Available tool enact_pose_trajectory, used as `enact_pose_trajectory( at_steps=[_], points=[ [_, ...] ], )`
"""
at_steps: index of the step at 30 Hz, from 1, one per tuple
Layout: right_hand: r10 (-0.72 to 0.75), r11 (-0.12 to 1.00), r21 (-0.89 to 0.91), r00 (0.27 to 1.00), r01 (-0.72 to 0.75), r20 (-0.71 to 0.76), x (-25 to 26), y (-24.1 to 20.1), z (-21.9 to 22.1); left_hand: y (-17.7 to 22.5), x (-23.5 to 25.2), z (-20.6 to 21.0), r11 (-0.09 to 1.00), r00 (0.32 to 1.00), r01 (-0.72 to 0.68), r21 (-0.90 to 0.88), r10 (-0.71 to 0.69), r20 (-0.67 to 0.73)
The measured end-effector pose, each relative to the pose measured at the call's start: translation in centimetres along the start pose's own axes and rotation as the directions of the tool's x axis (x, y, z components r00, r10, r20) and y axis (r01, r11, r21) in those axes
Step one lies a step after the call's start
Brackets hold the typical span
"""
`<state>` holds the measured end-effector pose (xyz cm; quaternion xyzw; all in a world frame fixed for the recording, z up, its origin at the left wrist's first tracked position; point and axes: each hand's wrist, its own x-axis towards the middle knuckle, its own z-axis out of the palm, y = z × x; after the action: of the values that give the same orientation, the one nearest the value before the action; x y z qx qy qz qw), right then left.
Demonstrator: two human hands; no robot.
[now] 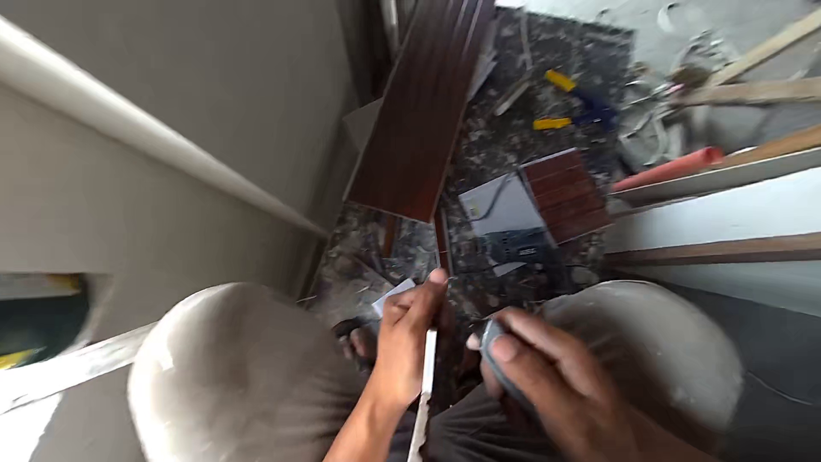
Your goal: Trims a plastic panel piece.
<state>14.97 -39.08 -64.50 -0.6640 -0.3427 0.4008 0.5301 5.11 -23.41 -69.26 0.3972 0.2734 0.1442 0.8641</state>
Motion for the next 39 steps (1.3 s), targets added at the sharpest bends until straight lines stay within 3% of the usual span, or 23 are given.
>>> enact_pose_trajectory(
  at_steps=[7, 16, 27, 32, 39],
  points=[
    [-0.108, 0.912, -0.397, 0.994, 0.103, 0.009, 0.3, 0.5, -0.2, -2.0, 0.3, 1.6, 0.997, 0.997, 0.070, 0.015, -0.070, -0.016],
    [-0.079, 0.665, -0.746, 0.996, 0.034, -0.026, 0.2, -0.5, 1.6, -2.2, 0.2, 0.6, 0.991, 0.991, 0.127, 0.029, -0.126, -0.038],
    [-0.060, 0.673, -0.738, 0.998, 0.041, 0.000, 0.4, 0.6, 2.6, -2.6, -0.2, -0.2, 0.988, 0.985, 0.151, 0.005, -0.150, -0.089],
    [0.023, 0.710, -0.702, 0.996, 0.046, 0.088, -0.5, 0.3, 3.1, -2.7, -0.1, -0.5, 0.981, 0.979, 0.190, -0.033, -0.192, -0.074],
    [0.044, 0.704, -0.709, 0.994, 0.037, 0.096, -1.1, 0.0, 3.0, -3.0, -0.2, -0.3, 0.984, 0.983, 0.176, -0.018, -0.177, -0.047]
  ],
)
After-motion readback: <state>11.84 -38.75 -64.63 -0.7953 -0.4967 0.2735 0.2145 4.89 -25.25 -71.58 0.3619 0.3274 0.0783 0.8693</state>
